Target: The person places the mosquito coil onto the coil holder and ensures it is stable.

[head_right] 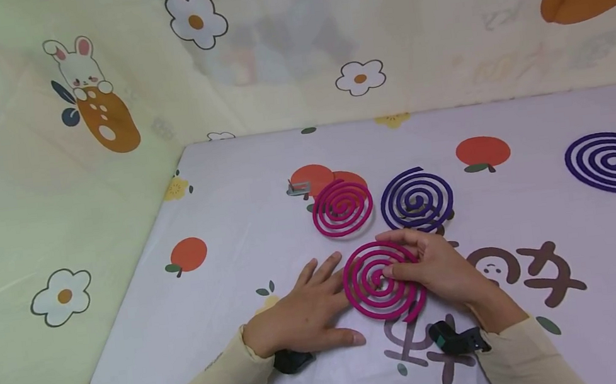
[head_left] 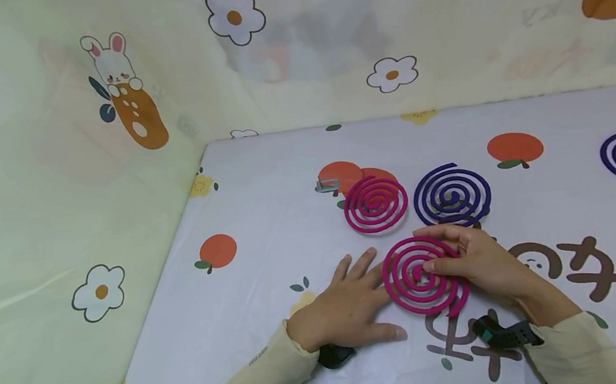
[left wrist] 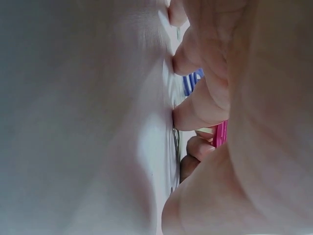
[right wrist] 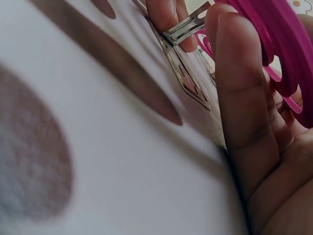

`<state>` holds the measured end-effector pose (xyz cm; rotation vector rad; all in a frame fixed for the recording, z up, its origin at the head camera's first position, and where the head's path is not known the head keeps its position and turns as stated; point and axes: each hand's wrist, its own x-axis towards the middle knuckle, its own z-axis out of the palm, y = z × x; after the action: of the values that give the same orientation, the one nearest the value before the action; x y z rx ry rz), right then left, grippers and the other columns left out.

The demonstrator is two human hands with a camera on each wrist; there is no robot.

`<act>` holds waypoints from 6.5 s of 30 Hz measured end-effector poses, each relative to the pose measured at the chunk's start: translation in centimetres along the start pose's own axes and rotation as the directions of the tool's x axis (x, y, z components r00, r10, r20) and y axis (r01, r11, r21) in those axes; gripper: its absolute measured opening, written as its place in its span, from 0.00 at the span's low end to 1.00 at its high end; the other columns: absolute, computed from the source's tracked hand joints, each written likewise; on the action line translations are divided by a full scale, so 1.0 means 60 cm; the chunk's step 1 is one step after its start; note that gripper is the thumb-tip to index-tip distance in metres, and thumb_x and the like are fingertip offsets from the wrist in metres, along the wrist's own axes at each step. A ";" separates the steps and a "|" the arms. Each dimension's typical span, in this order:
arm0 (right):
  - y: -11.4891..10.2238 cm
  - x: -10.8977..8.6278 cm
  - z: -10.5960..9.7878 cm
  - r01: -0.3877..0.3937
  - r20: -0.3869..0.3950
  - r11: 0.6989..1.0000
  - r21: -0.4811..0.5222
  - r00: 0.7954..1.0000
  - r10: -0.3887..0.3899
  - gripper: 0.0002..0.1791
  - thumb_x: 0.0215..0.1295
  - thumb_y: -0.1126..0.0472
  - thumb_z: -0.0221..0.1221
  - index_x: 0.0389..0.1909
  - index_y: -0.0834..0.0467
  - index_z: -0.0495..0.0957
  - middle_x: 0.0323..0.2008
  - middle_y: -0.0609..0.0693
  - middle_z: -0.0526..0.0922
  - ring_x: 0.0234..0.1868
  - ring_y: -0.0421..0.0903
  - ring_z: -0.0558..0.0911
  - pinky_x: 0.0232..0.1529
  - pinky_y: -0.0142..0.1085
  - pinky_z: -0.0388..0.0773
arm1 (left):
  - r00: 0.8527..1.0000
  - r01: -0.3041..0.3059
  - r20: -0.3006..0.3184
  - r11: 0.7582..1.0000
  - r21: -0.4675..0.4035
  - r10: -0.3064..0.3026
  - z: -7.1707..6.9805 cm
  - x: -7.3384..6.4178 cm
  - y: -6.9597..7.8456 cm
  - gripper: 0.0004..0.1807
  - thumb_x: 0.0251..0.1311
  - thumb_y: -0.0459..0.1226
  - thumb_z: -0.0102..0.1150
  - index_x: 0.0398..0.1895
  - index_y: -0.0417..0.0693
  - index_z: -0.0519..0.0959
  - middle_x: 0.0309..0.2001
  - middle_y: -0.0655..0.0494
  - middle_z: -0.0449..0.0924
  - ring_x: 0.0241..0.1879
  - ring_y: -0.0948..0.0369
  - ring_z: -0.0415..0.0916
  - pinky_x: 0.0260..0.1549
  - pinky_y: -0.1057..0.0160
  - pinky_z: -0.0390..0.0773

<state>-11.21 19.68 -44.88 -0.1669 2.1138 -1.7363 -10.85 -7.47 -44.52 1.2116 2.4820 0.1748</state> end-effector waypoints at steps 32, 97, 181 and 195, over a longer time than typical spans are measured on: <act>0.001 0.002 0.003 0.003 -0.052 0.998 0.070 0.999 0.001 0.35 0.70 0.62 0.68 0.75 0.63 0.67 0.62 0.65 0.80 0.49 0.38 0.87 0.47 0.33 0.85 | 1.000 0.009 0.008 1.000 -0.008 -0.009 -0.003 0.001 0.001 0.45 0.66 0.70 0.52 0.84 0.71 0.54 0.85 0.60 0.44 0.84 0.50 0.28 0.78 0.36 0.39; 0.001 -0.003 0.003 -0.012 -0.022 0.996 0.084 1.000 0.014 0.36 0.70 0.62 0.67 0.75 0.64 0.66 0.69 0.68 0.72 0.54 0.35 0.85 0.50 0.34 0.84 | 1.000 0.004 -0.012 1.000 -0.027 -0.004 -0.002 0.002 0.000 0.43 0.67 0.70 0.51 0.82 0.70 0.59 0.84 0.61 0.47 0.84 0.49 0.30 0.77 0.35 0.41; 0.000 -0.001 0.005 -0.014 -0.073 0.995 0.100 0.997 0.021 0.36 0.72 0.63 0.66 0.76 0.65 0.64 0.64 0.68 0.78 0.50 0.38 0.88 0.48 0.34 0.85 | 0.999 -0.015 -0.031 1.000 -0.006 0.015 -0.002 -0.001 0.000 0.44 0.68 0.69 0.51 0.83 0.72 0.55 0.85 0.61 0.46 0.84 0.48 0.30 0.77 0.34 0.41; -0.001 -0.001 0.005 -0.034 -0.078 0.997 0.074 0.996 0.040 0.37 0.71 0.60 0.68 0.76 0.63 0.65 0.58 0.60 0.84 0.47 0.40 0.89 0.45 0.33 0.86 | 1.000 -0.010 -0.021 1.000 -0.005 0.010 -0.004 -0.002 0.001 0.44 0.68 0.69 0.51 0.84 0.71 0.54 0.85 0.59 0.45 0.84 0.48 0.30 0.77 0.35 0.40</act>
<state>-11.05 19.39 -44.88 -0.0387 2.0916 -1.8225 -10.85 -7.51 -44.24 1.2268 2.4921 0.1970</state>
